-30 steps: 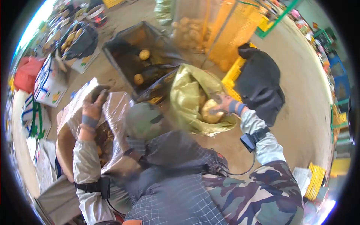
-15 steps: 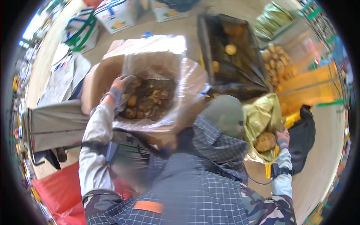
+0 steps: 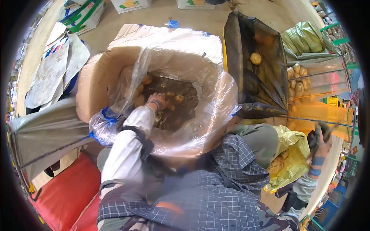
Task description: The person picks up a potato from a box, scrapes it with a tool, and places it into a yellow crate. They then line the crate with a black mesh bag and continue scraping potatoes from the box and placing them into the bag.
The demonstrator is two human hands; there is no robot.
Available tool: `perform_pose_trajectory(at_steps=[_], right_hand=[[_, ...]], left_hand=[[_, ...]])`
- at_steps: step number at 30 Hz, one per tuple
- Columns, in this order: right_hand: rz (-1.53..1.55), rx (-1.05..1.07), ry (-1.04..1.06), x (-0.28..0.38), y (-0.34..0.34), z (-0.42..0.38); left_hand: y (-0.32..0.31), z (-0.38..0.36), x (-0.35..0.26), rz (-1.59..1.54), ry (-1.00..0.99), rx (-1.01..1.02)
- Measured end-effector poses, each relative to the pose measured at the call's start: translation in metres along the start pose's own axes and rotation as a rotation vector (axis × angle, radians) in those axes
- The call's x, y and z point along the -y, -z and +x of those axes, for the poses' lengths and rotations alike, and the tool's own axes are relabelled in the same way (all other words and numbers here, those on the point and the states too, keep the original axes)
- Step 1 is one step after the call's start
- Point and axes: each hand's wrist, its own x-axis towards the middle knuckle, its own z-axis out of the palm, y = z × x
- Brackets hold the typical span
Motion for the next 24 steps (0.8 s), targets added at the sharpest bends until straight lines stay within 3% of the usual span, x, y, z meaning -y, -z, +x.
perform_pose_trajectory(at_steps=[2, 3, 5, 7, 9, 10, 13, 16, 20, 24], right_hand=[[0.323, 0.159, 0.085, 0.101, -0.069, -0.017], [0.407, 0.224, 0.252, 0.128, -0.101, -0.02], [0.564, 0.392, 0.241, 0.193, -0.151, -0.035], [0.668, 0.575, 0.182, 0.231, -0.19, -0.045], [0.685, 0.779, 0.092, 0.249, -0.215, -0.048], [0.644, 0.76, 0.108, 0.243, -0.232, -0.045], [0.471, 0.672, 0.151, 0.205, -0.289, -0.06], [0.287, 0.55, 0.285, 0.199, -0.305, -0.058], [0.377, 0.597, 0.35, 0.219, -0.285, -0.057], [0.494, 0.641, 0.305, 0.224, -0.273, -0.055]], left_hand=[[0.013, 0.0, -0.018, -0.114, 0.082, -0.022], [0.021, -0.005, -0.021, -0.173, 0.092, -0.01], [0.043, -0.026, -0.013, -0.277, 0.137, 0.017], [0.094, -0.05, 0.0, -0.722, 0.05, 0.286], [0.103, -0.054, 0.03, -0.51, -0.292, 0.347], [0.111, -0.058, 0.042, -0.422, -0.461, 0.35], [0.106, -0.082, 0.045, -0.365, 0.086, 0.09], [0.088, -0.061, 0.04, 0.073, 0.099, 0.022], [0.018, 0.0, 0.035, -0.199, 0.097, 0.167], [0.025, 0.009, 0.013, -0.239, 0.045, 0.173]])
